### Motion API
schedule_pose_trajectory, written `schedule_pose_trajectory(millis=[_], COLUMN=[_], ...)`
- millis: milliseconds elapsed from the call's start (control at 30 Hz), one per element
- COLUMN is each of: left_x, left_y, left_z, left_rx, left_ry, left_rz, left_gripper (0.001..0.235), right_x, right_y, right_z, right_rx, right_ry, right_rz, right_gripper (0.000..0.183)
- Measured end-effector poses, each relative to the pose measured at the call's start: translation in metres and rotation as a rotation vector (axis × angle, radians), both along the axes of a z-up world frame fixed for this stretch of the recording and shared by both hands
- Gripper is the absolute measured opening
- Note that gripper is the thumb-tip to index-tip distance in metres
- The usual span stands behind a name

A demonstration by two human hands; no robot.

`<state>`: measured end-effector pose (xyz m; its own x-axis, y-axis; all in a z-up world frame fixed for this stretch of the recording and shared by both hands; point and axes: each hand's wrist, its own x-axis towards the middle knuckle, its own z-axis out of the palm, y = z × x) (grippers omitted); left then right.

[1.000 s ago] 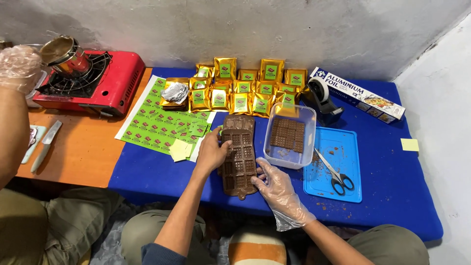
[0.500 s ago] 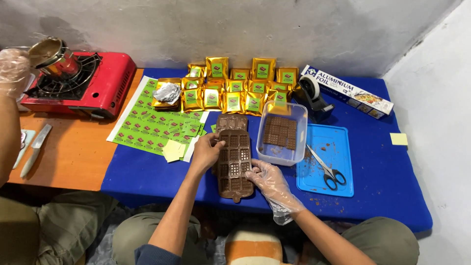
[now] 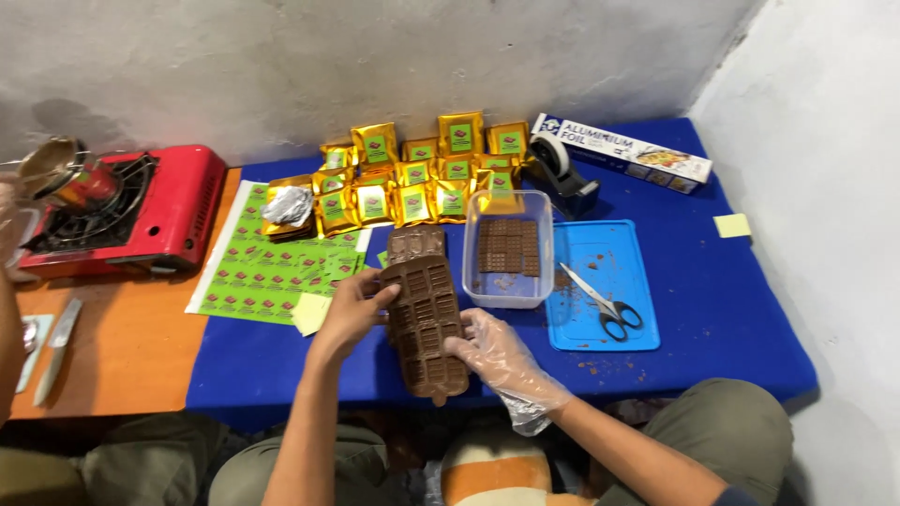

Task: The person sits on the floor and uses scissors to trim the edges of chocolate bars removed from a mold. They place the trimmed pieces into a clear plastic container and continue processing the chocolate bars.

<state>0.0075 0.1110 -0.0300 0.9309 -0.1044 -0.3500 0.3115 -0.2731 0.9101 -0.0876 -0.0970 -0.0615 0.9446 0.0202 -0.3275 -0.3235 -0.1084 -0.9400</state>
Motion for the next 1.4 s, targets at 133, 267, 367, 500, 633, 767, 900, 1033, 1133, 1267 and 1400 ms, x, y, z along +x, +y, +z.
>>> schedule_pose_trajectory(millis=[133, 267, 367, 500, 633, 767, 900, 1033, 1133, 1267, 1400], left_x=[-0.004, -0.016, -0.017, -0.014, -0.011, -0.019, -0.013, 0.004, 0.014, 0.035, 0.039], left_y=[0.001, -0.017, -0.030, -0.055, -0.087, -0.123, -0.143, -0.138, -0.115, -0.078, -0.058], left_z=[0.014, 0.048, 0.059, 0.054, 0.046, 0.056, 0.042, 0.030, 0.031, -0.001, -0.031], left_rx=[-0.036, -0.098, -0.159, -0.272, -0.332, -0.424, -0.464, -0.421, -0.211, 0.389, 0.741], left_ry=[0.013, 0.004, -0.020, -0.064, -0.082, -0.115, -0.188, -0.272, -0.374, -0.502, -0.346], left_rz=[-0.040, -0.039, -0.039, -0.062, -0.075, -0.176, -0.297, -0.241, -0.161, -0.028, -0.058], left_gripper=[0.036, 0.034, 0.034, 0.035, 0.044, 0.072, 0.069, 0.063, 0.054, 0.053, 0.065], right_x=[-0.004, -0.013, -0.012, -0.011, -0.014, 0.003, 0.021, 0.022, 0.014, 0.012, 0.011], right_y=[0.003, -0.007, -0.018, -0.029, -0.052, -0.109, -0.177, -0.224, -0.266, -0.311, -0.304], right_z=[0.017, 0.061, 0.073, 0.101, 0.137, 0.115, 0.100, 0.091, 0.070, 0.031, 0.031], right_rx=[0.005, 0.150, 0.182, 0.262, 0.275, 0.073, 0.087, 0.018, -0.020, -0.095, -0.239], right_ry=[-0.127, -0.104, -0.109, -0.158, -0.132, -0.022, -0.010, -0.111, -0.094, 0.006, 0.130], right_rz=[-0.022, -0.015, -0.092, -0.300, -0.381, -0.307, -0.360, -0.401, -0.423, -0.420, -0.450], right_gripper=[0.051, 0.064, 0.066, 0.045, 0.049, 0.062, 0.038, 0.033, 0.036, 0.043, 0.042])
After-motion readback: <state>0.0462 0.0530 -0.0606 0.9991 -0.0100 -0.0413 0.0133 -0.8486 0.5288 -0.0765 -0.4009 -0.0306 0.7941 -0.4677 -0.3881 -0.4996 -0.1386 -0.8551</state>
